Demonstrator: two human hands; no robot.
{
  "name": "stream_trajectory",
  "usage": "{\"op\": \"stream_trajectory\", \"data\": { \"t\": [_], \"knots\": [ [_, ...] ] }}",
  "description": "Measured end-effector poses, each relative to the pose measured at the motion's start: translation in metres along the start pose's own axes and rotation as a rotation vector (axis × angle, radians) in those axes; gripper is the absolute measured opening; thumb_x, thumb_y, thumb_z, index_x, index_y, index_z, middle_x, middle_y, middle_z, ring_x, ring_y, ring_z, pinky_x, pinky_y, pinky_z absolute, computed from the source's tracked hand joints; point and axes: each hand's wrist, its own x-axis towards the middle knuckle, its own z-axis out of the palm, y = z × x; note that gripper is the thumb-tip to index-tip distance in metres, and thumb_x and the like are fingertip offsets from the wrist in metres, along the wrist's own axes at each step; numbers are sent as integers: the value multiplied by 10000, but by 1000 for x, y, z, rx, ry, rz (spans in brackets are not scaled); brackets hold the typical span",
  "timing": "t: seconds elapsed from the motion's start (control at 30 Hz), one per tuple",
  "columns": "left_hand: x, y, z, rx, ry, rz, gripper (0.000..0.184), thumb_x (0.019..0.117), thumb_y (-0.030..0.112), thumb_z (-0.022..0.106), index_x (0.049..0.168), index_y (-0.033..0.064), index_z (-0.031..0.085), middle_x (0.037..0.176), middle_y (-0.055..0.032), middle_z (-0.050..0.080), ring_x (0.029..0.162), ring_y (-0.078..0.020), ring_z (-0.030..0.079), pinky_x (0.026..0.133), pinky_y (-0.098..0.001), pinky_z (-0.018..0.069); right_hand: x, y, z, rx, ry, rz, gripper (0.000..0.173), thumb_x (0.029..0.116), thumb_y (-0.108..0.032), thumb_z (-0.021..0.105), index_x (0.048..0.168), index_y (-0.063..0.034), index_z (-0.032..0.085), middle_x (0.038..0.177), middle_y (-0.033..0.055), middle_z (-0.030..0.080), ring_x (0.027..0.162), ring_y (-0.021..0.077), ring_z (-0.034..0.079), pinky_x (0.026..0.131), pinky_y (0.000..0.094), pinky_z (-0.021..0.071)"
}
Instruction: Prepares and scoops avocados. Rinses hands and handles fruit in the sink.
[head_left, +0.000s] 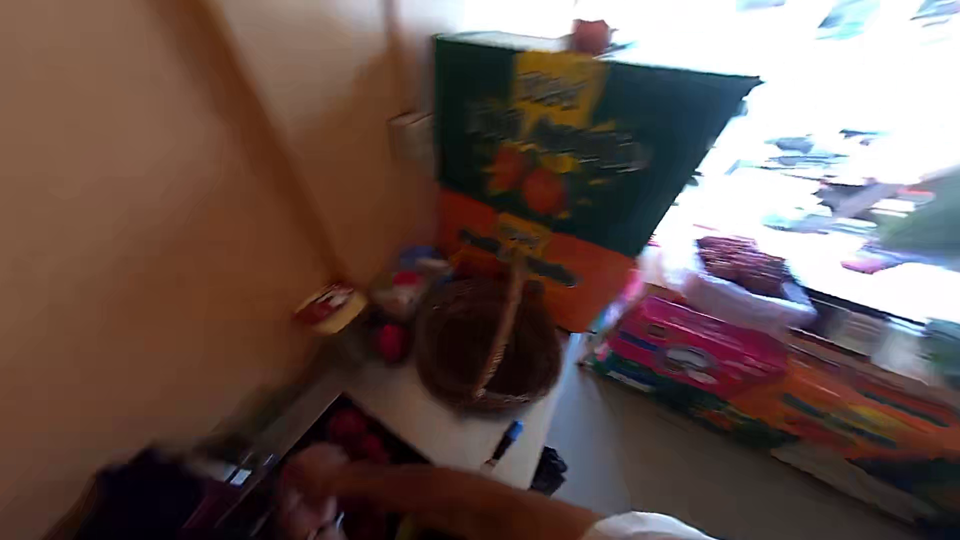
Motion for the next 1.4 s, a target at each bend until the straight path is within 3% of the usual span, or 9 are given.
{"op": "stream_trajectory", "data": {
  "t": [0.13, 0.23, 0.4, 0.53, 0.87, 1.0, 1.1, 1.23, 1.4],
  "knots": [
    [16, -1, 4, 48, 357, 41, 337, 1116, 247, 285, 1197, 49, 545, 851, -27, 647, 705, -133, 642, 640, -339, 581, 31, 32, -17, 236, -299, -260, 282, 1019, -70, 584, 1218, 114, 659, 1166, 259, 695, 1085, 303, 678, 1024, 458, 510],
    [19, 6, 16, -20, 555, 79, 361, 1128, 244, 269, 1345, 28, 459, 968, -51, 589, 731, -138, 579, 664, -333, 537, 47, 24, -15, 139, -335, -165, 332, 1085, -147, 472, 1270, 71, 641, 1173, 234, 686, 1021, 275, 701, 950, 433, 564],
    [13, 6, 17, -195, 694, 170, 314, 1126, 206, 326, 1329, 18, 475, 1081, -51, 639, 769, -64, 580, 662, -222, 495, 40, 7, 8, -103, -179, -110, 327, 968, -244, 688, 1221, -38, 717, 1176, 172, 725, 1147, 320, 671, 1055, 521, 488],
    [8, 10, 14, -379, 699, 178, 248, 1122, 203, 352, 1245, 53, 506, 994, -41, 652, 732, -96, 608, 642, -264, 532, 37, 8, -5, -105, -310, -348, 335, 1056, -170, 522, 1304, 3, 668, 1197, 197, 716, 1114, 283, 692, 1036, 445, 510],
    [24, 18, 22, -589, 690, 70, 322, 1099, 197, 446, 1346, -8, 481, 1182, -123, 652, 1063, -167, 660, 933, -297, 544, -35, -6, -49, -542, 260, -442, 304, 1009, -259, 574, 1196, -150, 787, 908, 136, 783, 893, 367, 752, 867, 578, 561],
    [30, 34, 13, -70, 702, -88, 416, 1100, 220, 460, 1463, 18, 451, 1416, -198, 552, 1206, -281, 590, 960, -432, 498, -75, -22, -96, -647, 507, -634, 239, 959, -208, 622, 1074, -131, 818, 862, 71, 789, 826, 277, 764, 873, 519, 584],
    [54, 58, 10, 574, 560, -48, 354, 1106, 198, 422, 1338, -30, 563, 1182, -232, 632, 958, -287, 633, 815, -437, 538, -104, -30, -133, -710, 569, -654, 237, 974, -239, 612, 1061, -139, 809, 938, 52, 792, 885, 239, 761, 940, 508, 559],
    [85, 92, 30, 1277, 290, -88, 371, 1087, 231, 450, 1283, -18, 644, 1286, -240, 654, 1249, -364, 603, 1092, -532, 432, -139, -36, -151, -721, 641, -680, 300, 977, -269, 575, 1016, -89, 812, 866, 118, 771, 823, 306, 747, 876, 535, 558],
    [64, 89, 3, 1215, 216, -73, 356, 1084, 190, 447, 1239, -57, 651, 1263, -261, 647, 1227, -365, 603, 1087, -511, 430, -152, -45, -144, -652, 782, -674, 299, 1014, -195, 562, 985, 17, 771, 855, 207, 718, 808, 381, 701, 754, 525, 542]
  ]
}}
